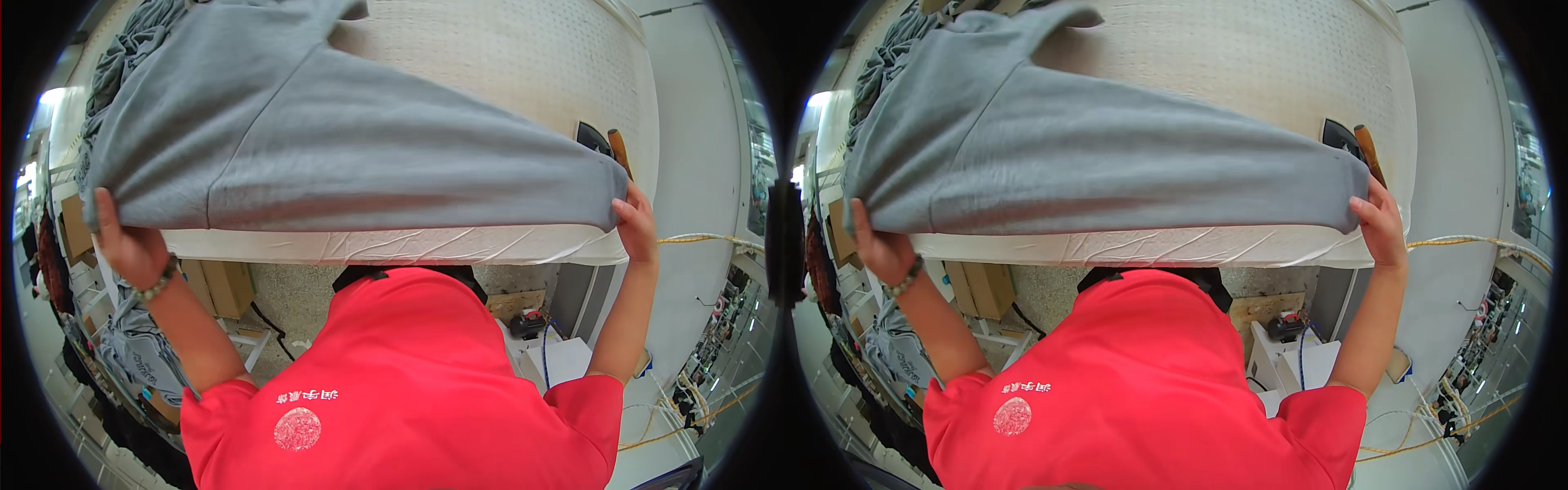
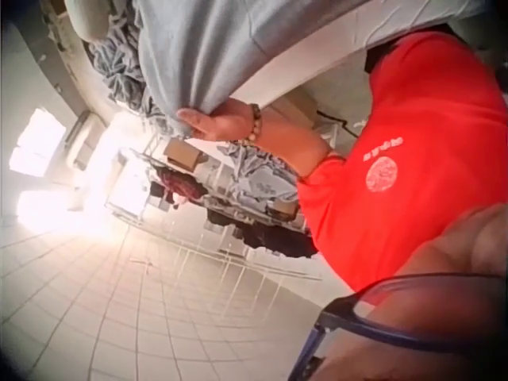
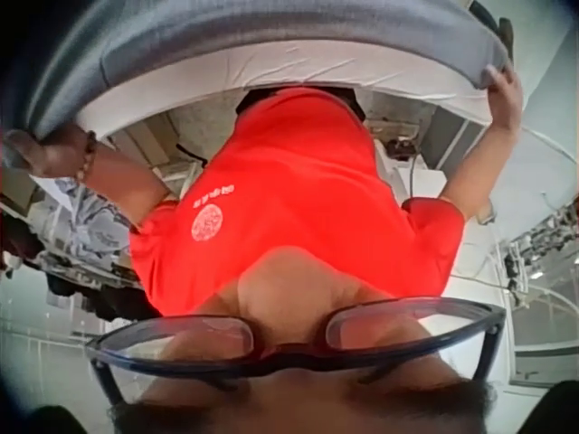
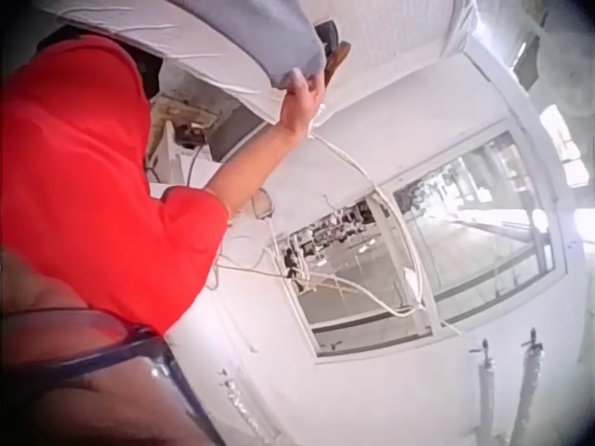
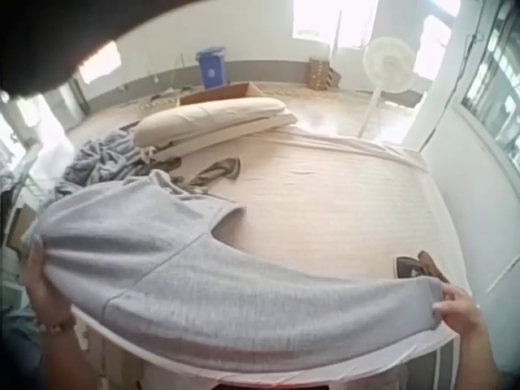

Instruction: Ironing and folding a grey sweatshirt on a pressing station.

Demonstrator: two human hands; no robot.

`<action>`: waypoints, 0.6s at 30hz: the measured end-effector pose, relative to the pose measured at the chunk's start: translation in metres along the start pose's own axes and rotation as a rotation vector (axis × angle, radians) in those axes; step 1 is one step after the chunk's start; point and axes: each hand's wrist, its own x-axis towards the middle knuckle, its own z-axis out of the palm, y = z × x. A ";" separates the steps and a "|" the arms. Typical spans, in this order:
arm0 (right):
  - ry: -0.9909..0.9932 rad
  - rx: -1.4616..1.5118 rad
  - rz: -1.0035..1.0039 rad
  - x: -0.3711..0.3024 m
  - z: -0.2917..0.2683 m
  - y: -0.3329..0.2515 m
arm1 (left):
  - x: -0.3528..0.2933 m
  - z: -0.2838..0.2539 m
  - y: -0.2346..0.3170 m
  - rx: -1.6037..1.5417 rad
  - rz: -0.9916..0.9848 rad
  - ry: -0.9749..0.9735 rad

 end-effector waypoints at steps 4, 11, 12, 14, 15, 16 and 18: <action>-0.112 -0.144 0.011 0.022 0.003 0.035 | -0.058 -0.033 -0.095 0.400 -0.221 0.333; -0.257 -0.386 0.237 0.042 0.001 0.080 | -0.093 -0.025 -0.111 0.511 -0.019 0.327; -0.250 -0.323 0.202 0.041 0.002 0.083 | -0.075 -0.020 -0.098 0.378 0.064 0.273; -0.258 -0.177 0.084 0.041 0.005 0.088 | -0.050 -0.017 -0.072 0.400 0.250 0.162; -0.237 -0.196 0.123 0.041 0.006 0.091 | -0.049 -0.019 -0.069 0.425 0.210 0.241; -0.236 -0.229 0.131 0.042 0.005 0.094 | -0.051 -0.023 -0.073 0.631 0.273 0.244; -0.229 -0.291 0.151 0.045 0.001 0.102 | -0.067 -0.037 -0.089 1.070 0.469 0.196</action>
